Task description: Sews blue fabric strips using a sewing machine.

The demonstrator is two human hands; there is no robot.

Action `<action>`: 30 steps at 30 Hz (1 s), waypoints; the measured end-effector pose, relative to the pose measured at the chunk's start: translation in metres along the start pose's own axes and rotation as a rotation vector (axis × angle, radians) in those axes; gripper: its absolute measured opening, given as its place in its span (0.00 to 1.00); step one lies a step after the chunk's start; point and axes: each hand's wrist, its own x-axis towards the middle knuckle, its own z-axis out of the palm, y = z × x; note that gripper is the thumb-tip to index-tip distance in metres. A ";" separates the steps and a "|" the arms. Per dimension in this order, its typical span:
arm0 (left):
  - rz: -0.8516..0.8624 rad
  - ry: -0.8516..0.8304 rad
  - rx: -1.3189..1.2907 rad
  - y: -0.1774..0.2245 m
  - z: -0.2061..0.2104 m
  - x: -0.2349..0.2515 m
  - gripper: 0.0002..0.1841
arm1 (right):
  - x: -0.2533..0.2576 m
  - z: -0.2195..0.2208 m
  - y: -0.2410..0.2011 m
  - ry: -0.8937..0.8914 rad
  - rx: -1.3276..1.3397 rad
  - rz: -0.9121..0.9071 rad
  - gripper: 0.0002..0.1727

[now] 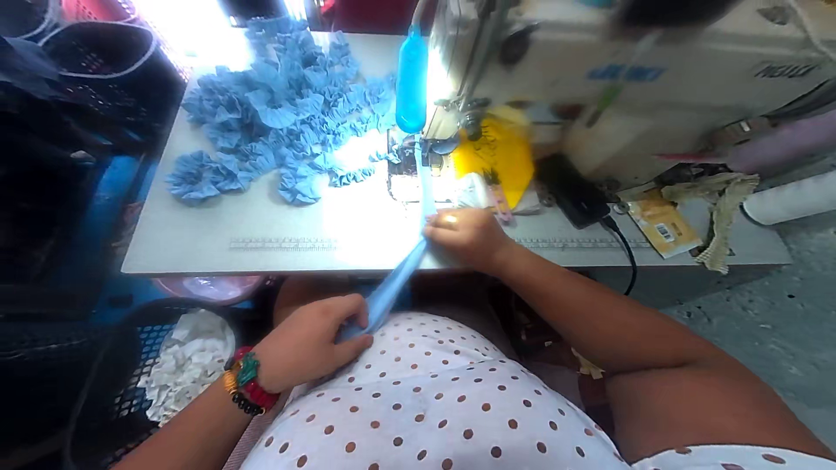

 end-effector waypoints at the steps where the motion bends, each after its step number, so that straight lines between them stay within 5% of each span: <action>1: 0.000 0.030 -0.007 -0.004 0.003 0.001 0.18 | 0.004 0.002 0.006 0.006 -0.012 0.019 0.12; 8: 0.118 0.315 -0.332 -0.032 0.033 0.004 0.12 | 0.026 0.012 0.027 -0.074 -0.080 0.275 0.14; 11: 0.045 0.434 -0.583 -0.024 0.034 -0.005 0.13 | 0.029 0.013 0.027 -0.103 -0.109 0.346 0.15; 14: -0.112 0.518 -0.049 -0.013 0.023 -0.018 0.26 | 0.029 0.014 0.026 -0.107 -0.109 0.363 0.15; 18: -0.086 0.623 0.525 -0.012 0.008 -0.030 0.10 | 0.029 0.012 0.019 -0.102 -0.069 0.325 0.15; 23: 0.039 0.699 0.428 -0.014 0.000 -0.045 0.20 | 0.038 0.007 -0.033 0.002 0.165 0.243 0.11; 30: 0.226 0.863 0.419 -0.003 0.004 -0.043 0.15 | 0.072 0.006 -0.092 0.023 0.380 0.030 0.13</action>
